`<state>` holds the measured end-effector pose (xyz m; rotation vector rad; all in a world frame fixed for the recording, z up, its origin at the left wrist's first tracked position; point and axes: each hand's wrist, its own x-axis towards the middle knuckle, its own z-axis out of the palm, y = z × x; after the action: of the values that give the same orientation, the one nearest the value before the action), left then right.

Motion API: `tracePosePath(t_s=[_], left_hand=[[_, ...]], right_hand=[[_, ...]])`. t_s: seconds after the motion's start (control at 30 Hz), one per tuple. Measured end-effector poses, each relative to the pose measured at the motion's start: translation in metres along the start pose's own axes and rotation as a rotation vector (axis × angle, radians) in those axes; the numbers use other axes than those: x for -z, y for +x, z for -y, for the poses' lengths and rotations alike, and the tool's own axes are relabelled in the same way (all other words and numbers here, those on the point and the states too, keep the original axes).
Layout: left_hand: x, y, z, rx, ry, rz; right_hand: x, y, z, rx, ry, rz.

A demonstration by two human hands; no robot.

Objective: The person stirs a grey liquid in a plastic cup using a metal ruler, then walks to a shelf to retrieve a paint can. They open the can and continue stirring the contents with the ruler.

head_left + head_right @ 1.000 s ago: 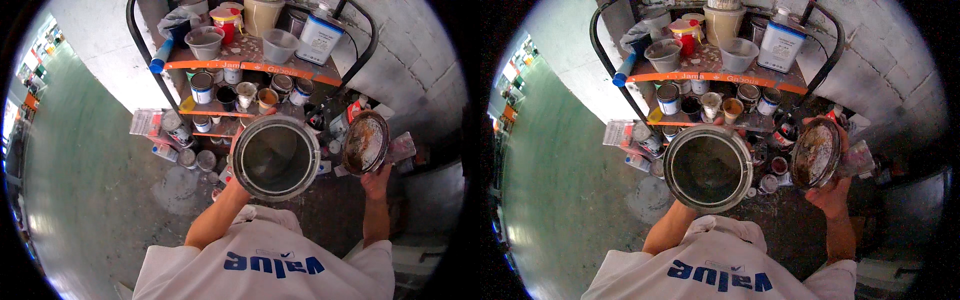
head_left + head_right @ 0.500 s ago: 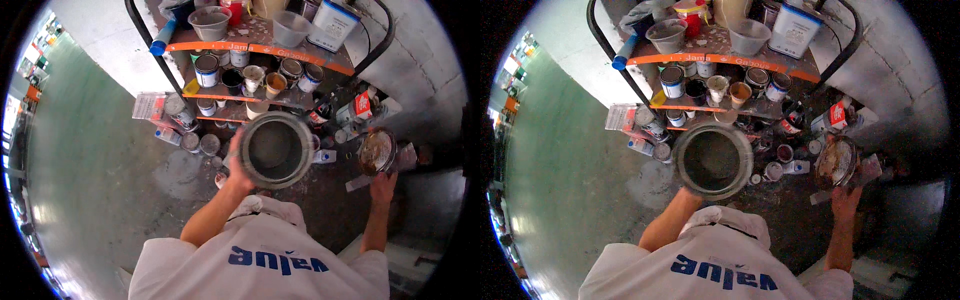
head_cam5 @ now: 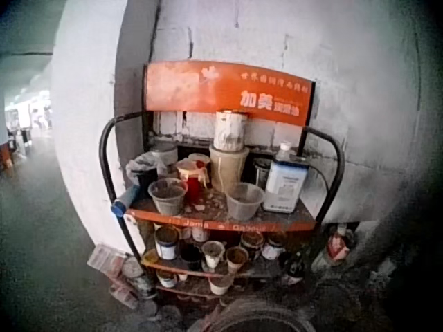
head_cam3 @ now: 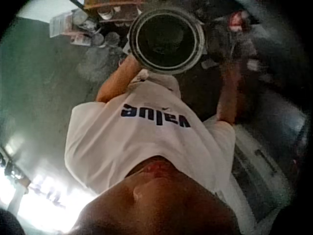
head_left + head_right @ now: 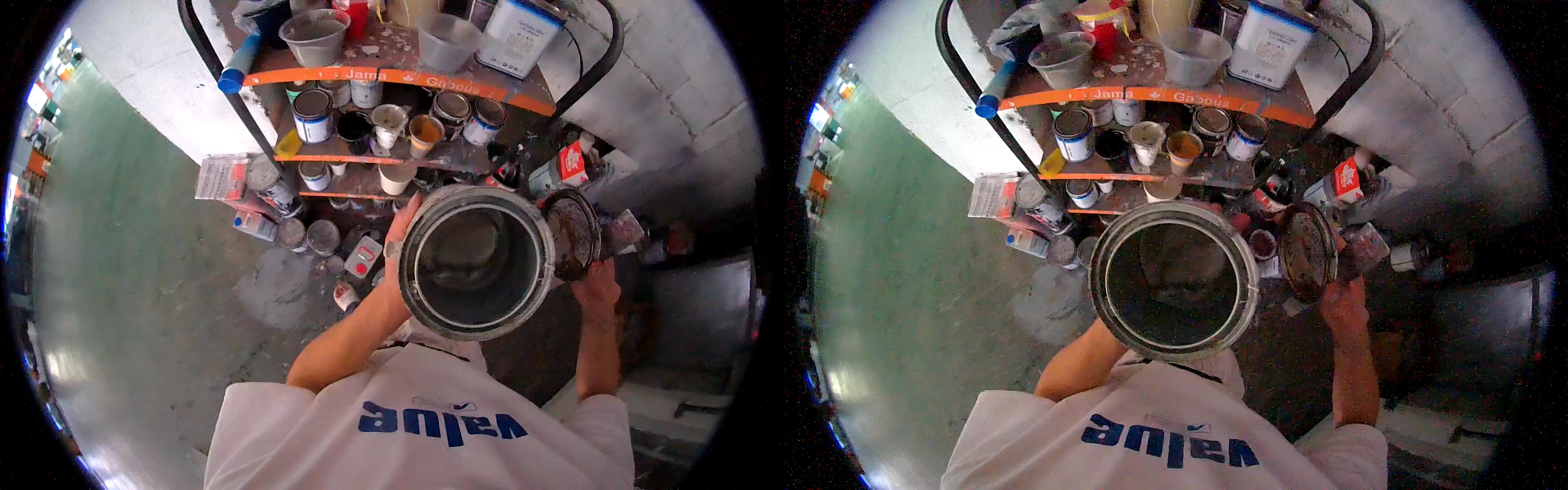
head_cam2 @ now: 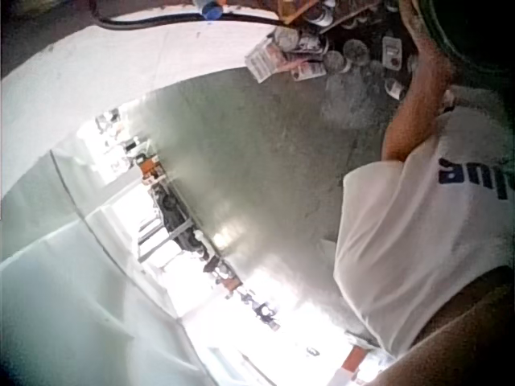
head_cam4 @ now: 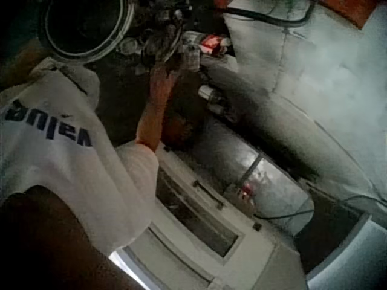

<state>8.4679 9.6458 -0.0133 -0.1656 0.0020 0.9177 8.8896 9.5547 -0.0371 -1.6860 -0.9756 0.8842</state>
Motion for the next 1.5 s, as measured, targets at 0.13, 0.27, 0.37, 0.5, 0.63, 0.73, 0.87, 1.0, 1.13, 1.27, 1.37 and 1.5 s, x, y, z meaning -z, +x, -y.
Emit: tracePosePath(t_s=[0.13,0.27,0.37,0.5,0.63,0.73,0.87,1.0,1.13,1.27,1.37,1.5], left_hand=[[-0.041,0.019,-0.016,0.022,0.108,0.080],[-0.068,0.032,-0.032,0.026,0.100,0.224],[-0.077,0.030,-0.035,0.043,0.075,0.290],[-0.084,0.024,-0.035,0.083,0.042,0.346],[-0.080,0.018,-0.030,0.164,-0.032,0.384],[-0.066,0.008,-0.025,0.238,-0.112,0.391],[-0.042,-0.010,-0.029,0.276,-0.134,0.273],[-0.018,-0.016,-0.033,0.141,0.042,0.105],[-0.016,-0.029,-0.024,0.119,0.062,-0.008],[0.014,-0.040,-0.028,-0.009,0.138,-0.101],[0.036,-0.056,-0.036,-0.085,0.125,-0.204],[0.038,-0.080,-0.050,-0.256,0.181,-0.218]], right_hand=[[-0.022,0.013,0.034,0.029,0.185,0.069],[-0.042,0.017,0.069,0.068,0.396,0.157],[-0.054,0.020,0.089,0.089,0.545,0.229],[-0.067,0.018,0.109,0.115,0.746,0.336],[-0.087,0.013,0.131,0.123,0.934,0.505],[-0.128,0.004,0.171,0.085,0.911,0.842],[-0.143,0.025,0.165,-0.135,0.807,0.747],[-0.180,0.007,0.186,-0.230,0.560,0.785],[-0.203,0.004,0.178,-0.296,0.306,0.847],[-0.190,0.031,0.159,-0.164,0.088,0.827],[-0.176,0.043,0.159,0.095,0.015,0.627],[-0.110,0.063,0.141,0.394,-0.203,0.278]])
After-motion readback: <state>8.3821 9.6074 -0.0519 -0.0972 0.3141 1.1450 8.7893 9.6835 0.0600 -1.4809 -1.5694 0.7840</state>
